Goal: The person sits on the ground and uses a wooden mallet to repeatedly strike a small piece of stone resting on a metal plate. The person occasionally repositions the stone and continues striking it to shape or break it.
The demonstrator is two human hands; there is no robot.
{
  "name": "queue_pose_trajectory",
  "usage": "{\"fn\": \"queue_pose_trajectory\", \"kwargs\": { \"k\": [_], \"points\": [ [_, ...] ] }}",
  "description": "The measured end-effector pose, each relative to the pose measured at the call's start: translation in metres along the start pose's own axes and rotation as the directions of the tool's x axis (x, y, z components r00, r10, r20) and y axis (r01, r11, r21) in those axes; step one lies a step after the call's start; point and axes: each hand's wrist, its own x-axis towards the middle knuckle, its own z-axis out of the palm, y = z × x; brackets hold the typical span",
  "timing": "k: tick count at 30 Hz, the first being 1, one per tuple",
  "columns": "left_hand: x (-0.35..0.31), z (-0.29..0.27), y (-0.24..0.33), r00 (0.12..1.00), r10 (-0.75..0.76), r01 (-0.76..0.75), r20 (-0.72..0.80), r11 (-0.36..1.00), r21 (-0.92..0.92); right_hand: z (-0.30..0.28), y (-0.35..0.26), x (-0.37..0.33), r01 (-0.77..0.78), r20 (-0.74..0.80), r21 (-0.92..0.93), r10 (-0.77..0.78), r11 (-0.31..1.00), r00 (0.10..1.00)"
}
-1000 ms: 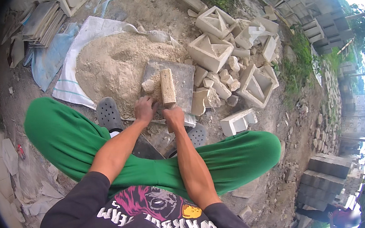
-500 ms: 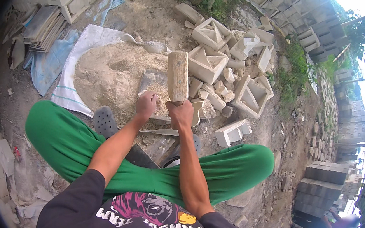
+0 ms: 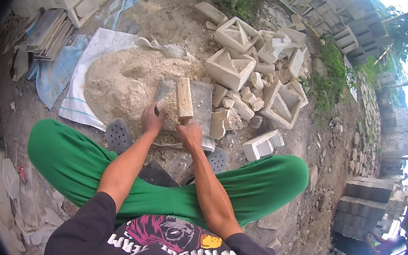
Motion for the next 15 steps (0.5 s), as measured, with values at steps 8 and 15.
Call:
{"fn": "queue_pose_trajectory", "kwargs": {
  "k": [8,15],
  "points": [
    [0.004,0.013,-0.014,0.999,0.033,-0.035,-0.025,0.994,-0.099,0.011,-0.007,-0.002,0.153,-0.101,-0.004,-0.152,0.988,0.983],
    [0.012,0.013,-0.006,1.000,-0.001,0.003,0.028,0.998,-0.069,0.014,0.019,0.013,-0.039,-0.036,-0.123,0.035,0.992,0.999]
  ]
}}
